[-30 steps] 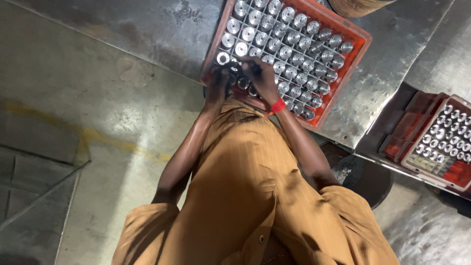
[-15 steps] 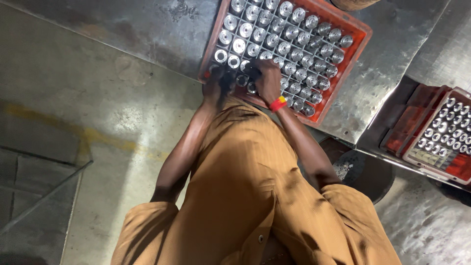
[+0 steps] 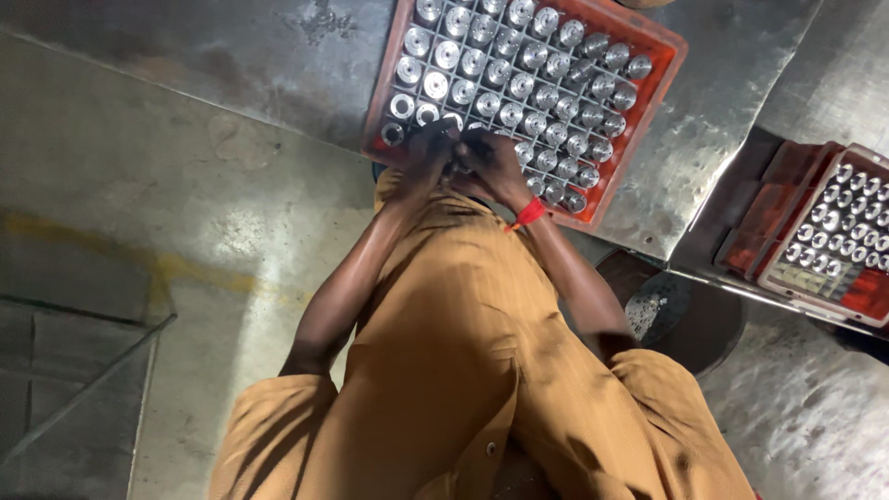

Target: The person places small metal cup-shaped components one at a time into the cells of a red grid tray on a steel workbench, occasionally rubbing the tray surface with a stone and handling cylindrical metal pieces. They also reach into nearby buckets and crates of parts while filling the tray.

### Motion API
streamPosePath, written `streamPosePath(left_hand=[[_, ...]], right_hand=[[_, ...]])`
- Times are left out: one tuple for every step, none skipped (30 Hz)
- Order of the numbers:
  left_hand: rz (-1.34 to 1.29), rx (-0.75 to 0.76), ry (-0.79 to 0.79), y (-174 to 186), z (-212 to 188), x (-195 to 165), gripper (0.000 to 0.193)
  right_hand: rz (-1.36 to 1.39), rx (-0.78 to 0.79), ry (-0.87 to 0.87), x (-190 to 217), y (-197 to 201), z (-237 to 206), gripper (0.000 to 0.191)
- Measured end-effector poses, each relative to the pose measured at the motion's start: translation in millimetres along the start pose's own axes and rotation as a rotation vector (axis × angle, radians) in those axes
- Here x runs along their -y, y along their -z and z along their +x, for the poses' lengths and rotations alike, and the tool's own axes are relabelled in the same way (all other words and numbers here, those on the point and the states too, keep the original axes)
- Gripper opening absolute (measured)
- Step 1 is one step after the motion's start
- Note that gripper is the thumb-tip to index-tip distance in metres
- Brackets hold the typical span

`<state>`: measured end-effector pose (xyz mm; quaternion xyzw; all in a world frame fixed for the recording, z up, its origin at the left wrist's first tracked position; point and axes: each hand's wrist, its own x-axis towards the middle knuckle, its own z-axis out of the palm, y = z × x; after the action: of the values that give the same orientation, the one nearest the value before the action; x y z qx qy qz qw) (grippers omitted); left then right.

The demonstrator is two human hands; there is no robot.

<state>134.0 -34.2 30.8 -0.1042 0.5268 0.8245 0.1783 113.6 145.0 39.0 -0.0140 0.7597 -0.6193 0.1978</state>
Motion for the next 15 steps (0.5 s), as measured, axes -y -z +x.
streamPosePath(left_hand=[[-0.091,-0.023,0.047,-0.2,1.1,0.7,0.022],[-0.181,-0.048,0.090,0.7,2.9,1.2,0.023],[-0.270,-0.072,0.137,2.5,5.3,2.2,0.025],[-0.359,-0.096,0.184,4.6,8.3,3.3,0.028],[-0.448,-0.121,0.231,6.8,10.5,4.9,0.031],[-0.537,-0.148,0.277,9.0,12.5,6.6,0.034],[-0.520,-0.143,0.251,10.4,13.1,9.1,0.029],[-0.503,-0.137,0.221,11.6,13.2,11.2,0.024],[-0.487,-0.132,0.193,12.3,12.8,13.4,0.019],[-0.454,-0.152,0.190,12.7,12.1,15.1,0.017],[-0.420,-0.173,0.187,12.8,11.3,16.6,0.014],[-0.388,-0.194,0.183,12.8,10.5,17.5,0.012],[-0.393,-0.179,0.172,13.0,10.1,17.9,0.017],[-0.398,-0.164,0.161,13.1,10.3,18.0,0.022],[-0.402,-0.146,0.152,12.9,11.0,18.1,0.027]], right_hand=[[0.034,-0.016,0.015,-0.2,2.9,-3.9,0.020],[0.083,-0.097,0.019,0.7,5.6,-6.8,0.023],[0.134,-0.180,0.022,2.2,8.8,-10.1,0.027],[0.184,-0.264,0.024,4.7,11.6,-12.0,0.031],[-0.003,-0.303,0.098,7.5,14.0,-14.3,0.026],[-0.191,-0.340,0.171,11.0,16.1,-15.1,0.020],[-0.381,-0.374,0.243,14.6,16.8,-15.8,0.015],[-0.501,-0.371,0.349,18.7,17.4,-15.3,0.016],[-0.622,-0.366,0.454,22.6,16.6,-14.2,0.016],[-0.741,-0.357,0.558,26.6,15.7,-12.2,0.017],[-0.744,-0.377,0.539,30.4,14.3,-9.8,0.018],[-0.748,-0.396,0.519,33.7,12.8,-6.9,0.018],[-0.751,-0.416,0.500,36.5,11.7,-4.4,0.019],[-0.759,-0.396,0.420,38.5,10.6,-2.1,0.018],[-0.768,-0.377,0.338,39.5,10.3,-0.7,0.016]])
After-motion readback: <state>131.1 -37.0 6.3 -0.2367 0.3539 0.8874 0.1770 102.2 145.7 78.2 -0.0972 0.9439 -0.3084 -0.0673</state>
